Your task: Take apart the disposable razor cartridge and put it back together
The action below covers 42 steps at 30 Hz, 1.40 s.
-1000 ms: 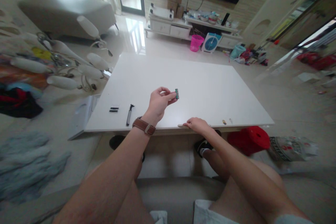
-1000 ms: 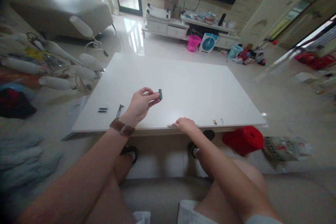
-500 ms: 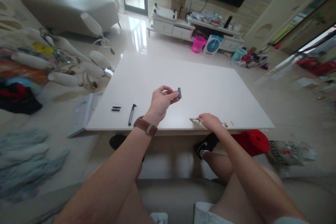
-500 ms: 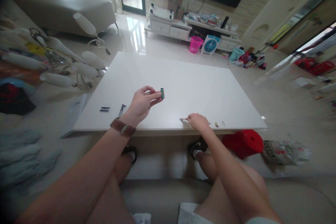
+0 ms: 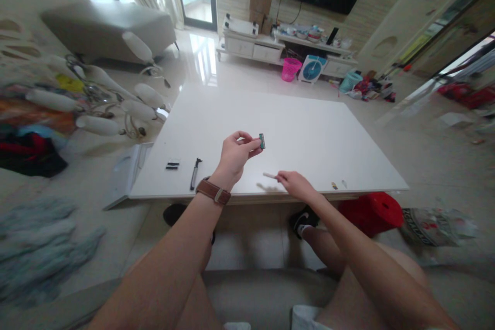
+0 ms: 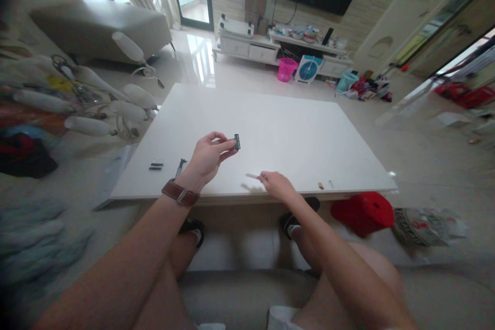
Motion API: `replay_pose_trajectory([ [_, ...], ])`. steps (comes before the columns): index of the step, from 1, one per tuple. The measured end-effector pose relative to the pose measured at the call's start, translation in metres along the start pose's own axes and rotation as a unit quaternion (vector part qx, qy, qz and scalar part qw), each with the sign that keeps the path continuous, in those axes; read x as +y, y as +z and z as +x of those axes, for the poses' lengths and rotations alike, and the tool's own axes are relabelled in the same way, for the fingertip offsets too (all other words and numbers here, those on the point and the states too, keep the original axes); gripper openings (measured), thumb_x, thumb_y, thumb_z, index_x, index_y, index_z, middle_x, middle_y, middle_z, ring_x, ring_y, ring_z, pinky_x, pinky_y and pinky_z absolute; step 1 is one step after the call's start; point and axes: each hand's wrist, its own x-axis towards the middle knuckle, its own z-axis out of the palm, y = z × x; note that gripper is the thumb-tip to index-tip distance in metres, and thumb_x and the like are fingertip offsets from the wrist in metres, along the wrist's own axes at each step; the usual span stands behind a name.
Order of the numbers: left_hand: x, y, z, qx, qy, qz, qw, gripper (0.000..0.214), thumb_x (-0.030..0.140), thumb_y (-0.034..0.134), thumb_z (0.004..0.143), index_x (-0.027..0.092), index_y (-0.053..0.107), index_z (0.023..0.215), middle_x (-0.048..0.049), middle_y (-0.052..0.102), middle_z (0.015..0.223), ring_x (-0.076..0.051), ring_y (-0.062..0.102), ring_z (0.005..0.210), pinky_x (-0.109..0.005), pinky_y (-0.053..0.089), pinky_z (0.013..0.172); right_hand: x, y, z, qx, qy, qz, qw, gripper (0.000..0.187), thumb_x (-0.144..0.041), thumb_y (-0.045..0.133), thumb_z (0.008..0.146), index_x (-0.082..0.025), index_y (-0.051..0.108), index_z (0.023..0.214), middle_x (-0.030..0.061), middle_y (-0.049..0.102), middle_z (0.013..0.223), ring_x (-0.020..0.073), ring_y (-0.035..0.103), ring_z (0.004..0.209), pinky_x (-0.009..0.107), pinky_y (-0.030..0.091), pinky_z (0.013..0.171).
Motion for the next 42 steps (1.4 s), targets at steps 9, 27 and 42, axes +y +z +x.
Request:
replay_pose_trajectory([
  [9,0.002,0.000,0.003,0.004,0.003,-0.002,1.000,0.027,0.003,0.074,0.071,0.016,0.051,0.072,-0.0014,0.067,0.071,-0.013,0.068,0.071,-0.034,0.058,0.079,-0.011,0.038,-0.011,0.010,0.014,0.017,1.000,0.037,-0.009,0.037,0.093,-0.017,0.051,0.126,0.0133,0.068,0.105,0.0223,0.062,0.090,0.028,0.041,0.074],
  [27,0.018,-0.020,0.009,0.038,0.040,-0.025,0.998,0.030,0.004,0.078,0.064,0.016,0.052,0.074,-0.0009,0.067,0.073,-0.014,0.069,0.073,-0.031,0.057,0.079,-0.004,0.028,0.050,0.106,-0.026,0.118,0.987,0.037,-0.005,0.046,0.090,-0.014,0.056,0.125,0.0123,0.066,0.110,0.0205,0.059,0.100,0.028,0.042,0.090],
  [42,0.024,-0.023,0.008,0.040,0.038,-0.028,0.998,0.030,0.004,0.078,0.066,0.017,0.052,0.073,0.0000,0.067,0.072,-0.013,0.069,0.073,-0.032,0.058,0.080,-0.095,0.053,0.023,-0.193,-0.299,0.140,0.924,0.043,-0.004,0.059,0.076,-0.020,0.074,0.113,0.0038,0.075,0.104,0.0159,0.066,0.089,0.021,0.046,0.078],
])
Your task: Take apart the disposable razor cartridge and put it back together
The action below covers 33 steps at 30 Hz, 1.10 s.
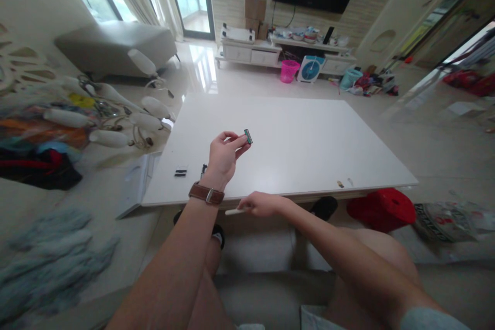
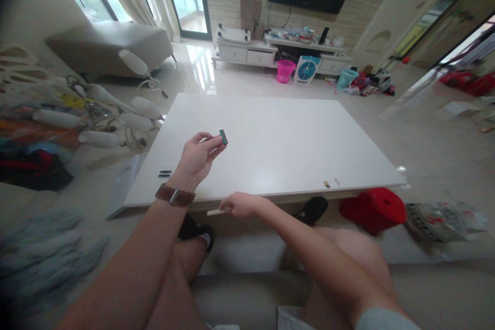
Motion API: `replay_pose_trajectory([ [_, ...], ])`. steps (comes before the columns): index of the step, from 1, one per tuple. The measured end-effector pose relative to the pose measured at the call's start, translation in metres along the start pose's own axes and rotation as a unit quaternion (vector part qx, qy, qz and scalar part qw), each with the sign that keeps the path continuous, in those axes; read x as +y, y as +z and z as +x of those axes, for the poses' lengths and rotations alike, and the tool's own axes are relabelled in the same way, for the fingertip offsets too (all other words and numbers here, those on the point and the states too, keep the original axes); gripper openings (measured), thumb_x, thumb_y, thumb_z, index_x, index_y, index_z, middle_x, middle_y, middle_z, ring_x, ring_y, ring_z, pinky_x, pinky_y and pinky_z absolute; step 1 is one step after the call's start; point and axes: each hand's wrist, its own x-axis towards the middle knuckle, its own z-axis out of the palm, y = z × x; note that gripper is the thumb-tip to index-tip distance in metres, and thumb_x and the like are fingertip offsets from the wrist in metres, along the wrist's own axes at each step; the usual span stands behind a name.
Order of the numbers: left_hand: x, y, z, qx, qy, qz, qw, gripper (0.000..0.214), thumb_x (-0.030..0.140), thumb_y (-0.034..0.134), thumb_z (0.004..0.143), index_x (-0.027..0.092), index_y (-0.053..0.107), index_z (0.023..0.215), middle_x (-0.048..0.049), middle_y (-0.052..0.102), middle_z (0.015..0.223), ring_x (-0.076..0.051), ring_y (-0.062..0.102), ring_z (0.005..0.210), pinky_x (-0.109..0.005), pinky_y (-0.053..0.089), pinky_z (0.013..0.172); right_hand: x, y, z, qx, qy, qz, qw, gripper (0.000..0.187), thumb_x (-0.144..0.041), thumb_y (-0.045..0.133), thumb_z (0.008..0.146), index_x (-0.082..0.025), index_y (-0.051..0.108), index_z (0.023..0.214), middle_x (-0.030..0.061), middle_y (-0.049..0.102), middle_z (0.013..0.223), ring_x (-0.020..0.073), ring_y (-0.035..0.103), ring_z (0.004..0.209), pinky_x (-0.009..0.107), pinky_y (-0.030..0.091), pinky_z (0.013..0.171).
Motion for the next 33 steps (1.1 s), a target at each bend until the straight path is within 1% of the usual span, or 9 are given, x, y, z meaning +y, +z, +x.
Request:
replay_pose_trajectory([
  [3,0.001,0.000,-0.001,0.000,0.002,-0.011,1.000,0.030,0.004,0.078,0.065,0.016,0.052,0.074,0.0009,0.066,0.071,-0.013,0.069,0.072,-0.031,0.058,0.079,0.012,-0.027,-0.005,0.121,0.080,-0.013,0.989,0.046,-0.006,0.055,0.081,-0.021,0.069,0.122,0.0045,0.074,0.105,0.0149,0.066,0.086,0.021,0.046,0.078],
  [6,0.003,-0.002,-0.002,0.001,0.002,-0.019,1.000,0.030,0.004,0.078,0.064,0.016,0.052,0.074,0.0005,0.067,0.071,-0.013,0.069,0.072,-0.030,0.057,0.079,0.033,-0.057,-0.011,0.234,0.190,-0.022,0.953,0.038,-0.013,0.051,0.089,-0.023,0.064,0.124,0.0029,0.073,0.102,0.0135,0.065,0.075,0.023,0.045,0.073],
  [11,0.008,-0.007,-0.003,0.004,0.004,-0.022,1.000,0.029,0.005,0.078,0.064,0.016,0.052,0.073,-0.0006,0.069,0.072,-0.013,0.069,0.073,-0.030,0.057,0.079,0.056,-0.073,-0.010,0.310,0.273,-0.048,0.909,0.033,-0.021,0.045,0.095,-0.017,0.065,0.121,0.0129,0.070,0.111,0.0219,0.063,0.097,0.028,0.044,0.081],
  [16,0.011,-0.009,-0.002,0.006,0.000,-0.020,1.000,0.031,0.006,0.079,0.064,0.016,0.051,0.074,0.0004,0.069,0.072,-0.012,0.069,0.072,-0.030,0.057,0.080,0.044,-0.052,0.009,0.238,0.233,-0.026,0.942,0.035,-0.021,0.043,0.096,-0.012,0.067,0.120,0.0128,0.071,0.110,0.0189,0.062,0.097,0.024,0.044,0.081],
  [19,0.010,-0.009,-0.001,0.009,0.004,-0.026,1.000,0.031,0.006,0.079,0.063,0.016,0.052,0.074,-0.0001,0.069,0.072,-0.013,0.070,0.072,-0.030,0.057,0.080,0.025,-0.031,0.014,0.083,0.173,0.009,0.981,0.023,-0.021,0.062,0.086,-0.014,0.076,0.103,0.0054,0.074,0.088,0.0143,0.063,0.077,0.020,0.044,0.070],
  [23,0.008,-0.007,0.000,0.010,0.006,-0.031,0.999,0.030,0.004,0.078,0.064,0.016,0.052,0.072,-0.0006,0.069,0.070,-0.013,0.070,0.072,-0.030,0.057,0.078,0.007,-0.021,0.000,-0.102,0.116,0.040,0.987,0.015,-0.017,0.079,0.067,-0.014,0.080,0.081,0.0003,0.071,0.065,0.0118,0.059,0.059,0.020,0.042,0.060],
  [25,0.008,-0.006,0.000,0.005,0.009,-0.035,0.999,0.029,0.003,0.077,0.064,0.016,0.052,0.072,-0.0011,0.070,0.070,-0.014,0.070,0.071,-0.029,0.057,0.077,0.004,-0.033,-0.011,-0.098,0.100,0.036,0.990,0.017,-0.021,0.073,0.075,-0.016,0.080,0.090,0.0012,0.073,0.072,0.0122,0.061,0.064,0.020,0.042,0.062],
  [29,0.012,-0.008,0.001,0.005,0.012,-0.042,0.999,0.028,0.002,0.076,0.066,0.016,0.053,0.074,-0.0019,0.071,0.071,-0.014,0.070,0.071,-0.028,0.058,0.075,0.008,-0.065,-0.029,0.045,0.124,-0.026,0.991,0.021,-0.025,0.066,0.085,-0.016,0.079,0.098,0.0053,0.074,0.078,0.0147,0.063,0.069,0.022,0.042,0.065],
  [33,0.024,-0.016,0.008,0.042,0.036,-0.040,0.998,0.028,0.001,0.075,0.067,0.017,0.052,0.072,-0.0009,0.071,0.070,-0.013,0.070,0.070,-0.027,0.058,0.076,0.012,-0.058,-0.024,0.153,0.173,-0.071,0.970,0.022,-0.024,0.061,0.090,-0.017,0.077,0.103,0.0101,0.074,0.095,0.0186,0.064,0.082,0.024,0.041,0.070],
])
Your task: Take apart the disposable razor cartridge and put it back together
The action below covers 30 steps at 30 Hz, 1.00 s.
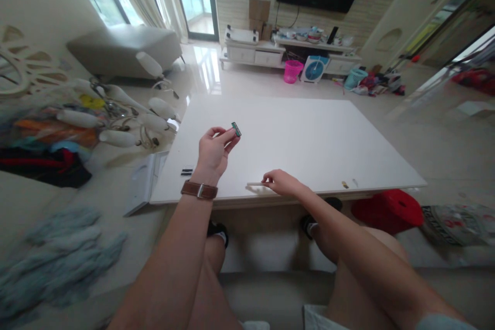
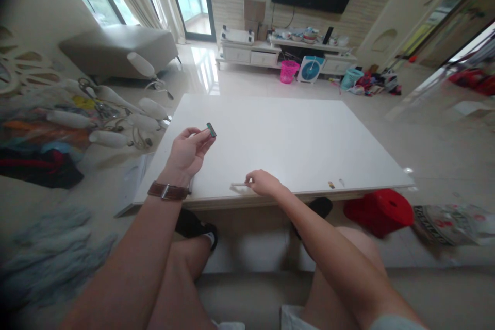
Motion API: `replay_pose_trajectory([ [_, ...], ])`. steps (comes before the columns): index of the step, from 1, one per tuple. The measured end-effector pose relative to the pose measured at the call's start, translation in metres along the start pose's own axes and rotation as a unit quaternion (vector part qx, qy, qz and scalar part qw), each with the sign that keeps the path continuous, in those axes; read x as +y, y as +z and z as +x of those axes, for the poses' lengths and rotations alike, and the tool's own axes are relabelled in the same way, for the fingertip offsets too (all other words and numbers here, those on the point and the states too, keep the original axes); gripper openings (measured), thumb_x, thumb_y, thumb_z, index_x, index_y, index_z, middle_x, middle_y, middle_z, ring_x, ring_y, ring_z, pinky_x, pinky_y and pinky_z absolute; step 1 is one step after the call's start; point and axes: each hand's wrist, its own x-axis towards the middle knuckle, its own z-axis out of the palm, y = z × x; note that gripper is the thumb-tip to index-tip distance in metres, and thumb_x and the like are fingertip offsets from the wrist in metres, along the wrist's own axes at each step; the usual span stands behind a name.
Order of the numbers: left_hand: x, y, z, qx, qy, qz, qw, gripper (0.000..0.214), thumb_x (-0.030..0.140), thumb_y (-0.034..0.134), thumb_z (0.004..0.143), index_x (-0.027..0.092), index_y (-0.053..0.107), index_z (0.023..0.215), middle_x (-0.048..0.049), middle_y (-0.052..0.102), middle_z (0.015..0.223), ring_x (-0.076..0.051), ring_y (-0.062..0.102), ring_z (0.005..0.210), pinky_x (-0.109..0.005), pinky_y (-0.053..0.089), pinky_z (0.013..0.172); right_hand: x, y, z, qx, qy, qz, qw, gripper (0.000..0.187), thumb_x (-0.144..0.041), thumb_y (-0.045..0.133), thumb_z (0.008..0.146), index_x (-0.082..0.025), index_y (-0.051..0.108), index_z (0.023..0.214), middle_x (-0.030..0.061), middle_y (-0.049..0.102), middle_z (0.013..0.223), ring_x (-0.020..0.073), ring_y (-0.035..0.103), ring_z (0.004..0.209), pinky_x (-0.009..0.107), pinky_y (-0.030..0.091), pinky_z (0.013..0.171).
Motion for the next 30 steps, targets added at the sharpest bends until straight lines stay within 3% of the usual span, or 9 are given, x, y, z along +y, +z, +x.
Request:
replay_pose_trajectory([
  [5,0.006,-0.010,0.007,0.043,0.017,0.010,0.999,0.027,0.000,0.072,0.070,0.017,0.051,0.069,-0.0006,0.071,0.069,-0.011,0.069,0.068,-0.024,0.058,0.074,-0.025,0.039,0.024,0.046,0.024,-0.012,0.999,0.029,-0.022,0.048,0.098,-0.017,0.070,0.116,0.0126,0.072,0.108,0.0194,0.064,0.095,0.024,0.041,0.076],
  [9,0.003,-0.015,0.005,0.040,0.011,0.018,0.999,0.027,-0.001,0.072,0.069,0.017,0.051,0.070,-0.0012,0.070,0.069,-0.012,0.070,0.068,-0.025,0.058,0.075,-0.061,0.056,0.030,-0.002,-0.007,-0.012,1.000,0.028,-0.022,0.051,0.096,-0.020,0.071,0.115,0.0106,0.072,0.110,0.0182,0.065,0.093,0.023,0.042,0.073],
  [13,-0.001,-0.014,0.004,0.021,0.002,0.026,0.999,0.027,0.000,0.074,0.067,0.016,0.052,0.071,-0.0018,0.071,0.070,-0.012,0.070,0.070,-0.025,0.058,0.075,-0.087,0.039,0.004,-0.138,-0.086,-0.029,0.986,0.013,-0.018,0.075,0.071,-0.022,0.078,0.083,0.0034,0.074,0.080,0.0169,0.063,0.069,0.023,0.038,0.060],
  [15,-0.003,-0.012,0.005,0.008,-0.003,0.027,1.000,0.027,0.001,0.075,0.066,0.017,0.053,0.072,-0.0015,0.071,0.071,-0.013,0.070,0.071,-0.026,0.057,0.075,-0.086,0.013,-0.016,-0.168,-0.172,-0.029,0.970,0.016,-0.018,0.067,0.079,-0.022,0.078,0.089,0.0034,0.074,0.082,0.0161,0.061,0.068,0.024,0.038,0.061],
  [17,-0.006,-0.010,0.005,-0.003,-0.009,0.028,1.000,0.028,0.002,0.075,0.066,0.017,0.053,0.073,-0.0014,0.071,0.072,-0.013,0.070,0.072,-0.026,0.057,0.075,-0.075,-0.018,-0.034,-0.099,-0.192,0.029,0.976,0.018,-0.022,0.060,0.086,-0.020,0.076,0.095,0.0043,0.073,0.086,0.0152,0.061,0.072,0.024,0.040,0.065],
  [19,-0.009,-0.007,0.005,-0.009,-0.018,0.033,0.999,0.028,0.003,0.077,0.065,0.017,0.053,0.073,-0.0018,0.071,0.073,-0.013,0.070,0.073,-0.027,0.057,0.076,-0.058,-0.047,-0.047,-0.019,-0.158,0.113,0.981,0.018,-0.028,0.057,0.091,-0.017,0.072,0.092,0.0036,0.069,0.080,0.0131,0.058,0.066,0.024,0.041,0.062],
  [21,-0.014,-0.004,0.002,-0.016,-0.027,0.045,0.998,0.030,0.005,0.078,0.063,0.017,0.053,0.073,-0.0017,0.071,0.073,-0.013,0.070,0.073,-0.028,0.057,0.076,-0.043,-0.067,-0.056,0.071,-0.117,0.222,0.965,0.020,-0.034,0.054,0.093,-0.017,0.065,0.092,0.0017,0.064,0.075,0.0118,0.055,0.059,0.024,0.041,0.057],
  [25,-0.027,0.005,-0.009,-0.050,-0.046,0.092,0.993,0.032,0.010,0.082,0.061,0.017,0.053,0.074,-0.0005,0.069,0.073,-0.014,0.069,0.075,-0.031,0.058,0.077,-0.026,-0.079,-0.064,0.217,-0.101,0.288,0.927,0.016,-0.033,0.057,0.091,-0.018,0.058,0.087,0.0007,0.061,0.076,0.0121,0.056,0.062,0.024,0.041,0.057],
  [30,-0.047,0.018,-0.021,-0.106,-0.065,0.129,0.984,0.035,0.017,0.084,0.061,0.017,0.052,0.074,-0.0014,0.069,0.073,-0.015,0.069,0.075,-0.035,0.057,0.079,-0.018,-0.079,-0.072,0.306,-0.072,0.238,0.919,0.033,-0.045,0.058,0.092,-0.017,0.058,0.074,-0.0020,0.050,0.063,0.0104,0.043,0.057,0.024,0.031,0.053],
])
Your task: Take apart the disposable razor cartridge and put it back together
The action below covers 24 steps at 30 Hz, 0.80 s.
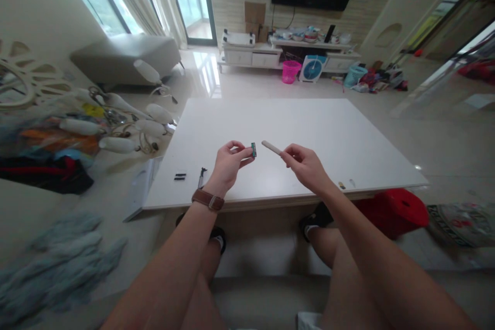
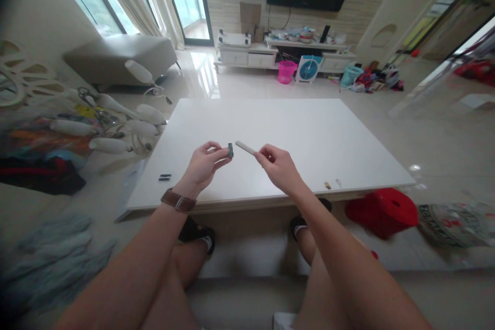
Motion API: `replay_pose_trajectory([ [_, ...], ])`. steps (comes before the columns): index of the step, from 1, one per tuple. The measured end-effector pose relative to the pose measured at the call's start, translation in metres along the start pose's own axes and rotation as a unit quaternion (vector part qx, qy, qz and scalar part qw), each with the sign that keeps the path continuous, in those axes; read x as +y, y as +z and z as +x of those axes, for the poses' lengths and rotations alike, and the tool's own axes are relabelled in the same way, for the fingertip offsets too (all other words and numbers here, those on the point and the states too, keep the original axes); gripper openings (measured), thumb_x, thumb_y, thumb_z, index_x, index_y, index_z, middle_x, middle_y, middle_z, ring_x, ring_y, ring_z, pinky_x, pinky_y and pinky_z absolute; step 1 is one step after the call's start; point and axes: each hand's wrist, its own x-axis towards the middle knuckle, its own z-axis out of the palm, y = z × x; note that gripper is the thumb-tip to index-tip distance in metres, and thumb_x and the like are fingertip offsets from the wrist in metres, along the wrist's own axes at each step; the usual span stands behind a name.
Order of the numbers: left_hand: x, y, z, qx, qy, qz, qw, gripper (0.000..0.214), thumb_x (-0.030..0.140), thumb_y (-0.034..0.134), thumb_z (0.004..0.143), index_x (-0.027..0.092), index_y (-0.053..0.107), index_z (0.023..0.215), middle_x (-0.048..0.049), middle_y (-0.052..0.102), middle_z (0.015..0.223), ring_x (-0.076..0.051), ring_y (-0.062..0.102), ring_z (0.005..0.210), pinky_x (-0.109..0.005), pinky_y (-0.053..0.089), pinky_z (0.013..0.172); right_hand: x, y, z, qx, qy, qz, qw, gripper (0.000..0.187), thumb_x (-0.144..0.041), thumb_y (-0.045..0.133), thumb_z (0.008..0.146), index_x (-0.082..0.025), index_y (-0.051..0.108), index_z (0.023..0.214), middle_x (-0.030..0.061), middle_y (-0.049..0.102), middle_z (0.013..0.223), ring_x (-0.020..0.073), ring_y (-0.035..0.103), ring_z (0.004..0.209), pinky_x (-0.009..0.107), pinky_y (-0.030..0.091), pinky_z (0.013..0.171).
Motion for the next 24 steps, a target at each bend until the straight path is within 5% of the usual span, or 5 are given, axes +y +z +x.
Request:
replay_pose_trajectory([
  [14,-0.020,0.037,-0.011,-0.017,-0.001,-0.037,0.999,0.034,0.017,0.084,0.061,0.017,0.053,0.074,-0.0025,0.069,0.071,-0.015,0.068,0.072,-0.036,0.058,0.078,0.024,-0.005,-0.005,-0.015,0.060,0.050,0.997,0.047,-0.059,0.051,0.093,-0.016,0.066,0.081,-0.0050,0.037,0.052,0.0100,0.033,0.048,0.025,0.025,0.049],
  [24,-0.020,0.029,-0.013,-0.009,-0.008,-0.047,0.999,0.034,0.013,0.083,0.060,0.017,0.053,0.074,-0.0024,0.071,0.071,-0.015,0.068,0.072,-0.036,0.058,0.078,0.022,0.010,-0.003,-0.030,0.051,0.018,0.998,0.043,-0.052,0.049,0.094,-0.016,0.067,0.082,-0.0042,0.041,0.054,0.0105,0.037,0.051,0.025,0.027,0.051],
])
